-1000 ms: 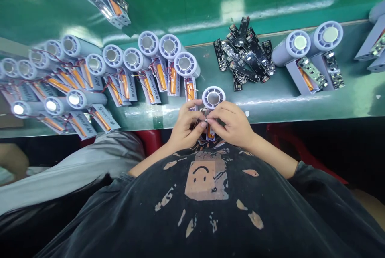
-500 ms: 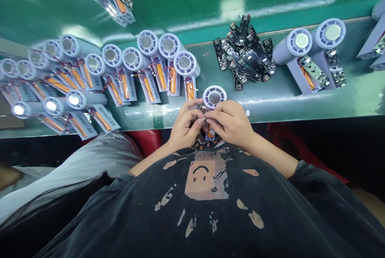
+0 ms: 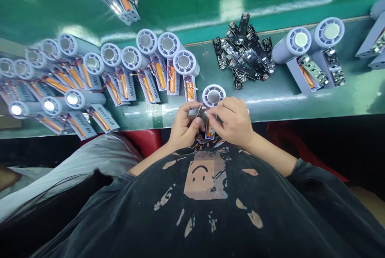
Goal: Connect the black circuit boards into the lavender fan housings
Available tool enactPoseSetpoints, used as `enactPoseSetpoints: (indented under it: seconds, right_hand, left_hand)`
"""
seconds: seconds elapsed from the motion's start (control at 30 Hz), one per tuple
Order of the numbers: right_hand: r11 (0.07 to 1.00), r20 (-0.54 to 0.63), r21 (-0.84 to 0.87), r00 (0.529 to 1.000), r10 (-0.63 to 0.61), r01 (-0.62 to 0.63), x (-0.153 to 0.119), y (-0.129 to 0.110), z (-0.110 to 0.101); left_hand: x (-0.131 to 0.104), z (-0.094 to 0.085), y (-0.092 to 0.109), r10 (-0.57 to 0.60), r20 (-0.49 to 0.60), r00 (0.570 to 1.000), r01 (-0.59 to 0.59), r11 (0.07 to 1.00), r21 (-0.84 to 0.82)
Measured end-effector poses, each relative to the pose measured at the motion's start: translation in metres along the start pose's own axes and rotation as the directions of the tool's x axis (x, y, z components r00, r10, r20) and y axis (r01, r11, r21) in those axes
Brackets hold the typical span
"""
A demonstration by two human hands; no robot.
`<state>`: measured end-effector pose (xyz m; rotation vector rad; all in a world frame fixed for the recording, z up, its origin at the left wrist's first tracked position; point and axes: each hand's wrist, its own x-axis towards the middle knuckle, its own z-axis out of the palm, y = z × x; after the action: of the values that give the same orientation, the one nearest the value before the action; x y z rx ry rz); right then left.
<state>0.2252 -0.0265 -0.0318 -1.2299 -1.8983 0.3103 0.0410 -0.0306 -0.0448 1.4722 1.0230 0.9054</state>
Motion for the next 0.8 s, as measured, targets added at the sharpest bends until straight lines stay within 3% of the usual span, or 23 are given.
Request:
enactPoseSetpoints:
  seconds: [0.2, 0.37, 0.8]
  right_hand:
    - [0.978, 0.054, -0.192, 0.996, -0.068, 0.077, 0.008, -0.004, -0.005]
    - [0.965, 0.101, -0.245, 0.993, -0.066, 0.089, 0.009, -0.006, -0.005]
    - [1.0, 0.192, -0.019, 0.981, 0.017, -0.014, 0.013, -0.002, -0.008]
  left_hand:
    - [0.002, -0.002, 0.003, 0.087, -0.021, 0.996, -0.085, 0.992, 0.099]
    - [0.003, -0.003, 0.004, 0.151, -0.01, 0.988, -0.148, 0.976, 0.159]
    - [0.004, -0.005, 0.003, 0.266, 0.06, 0.962, -0.27, 0.896, 0.353]
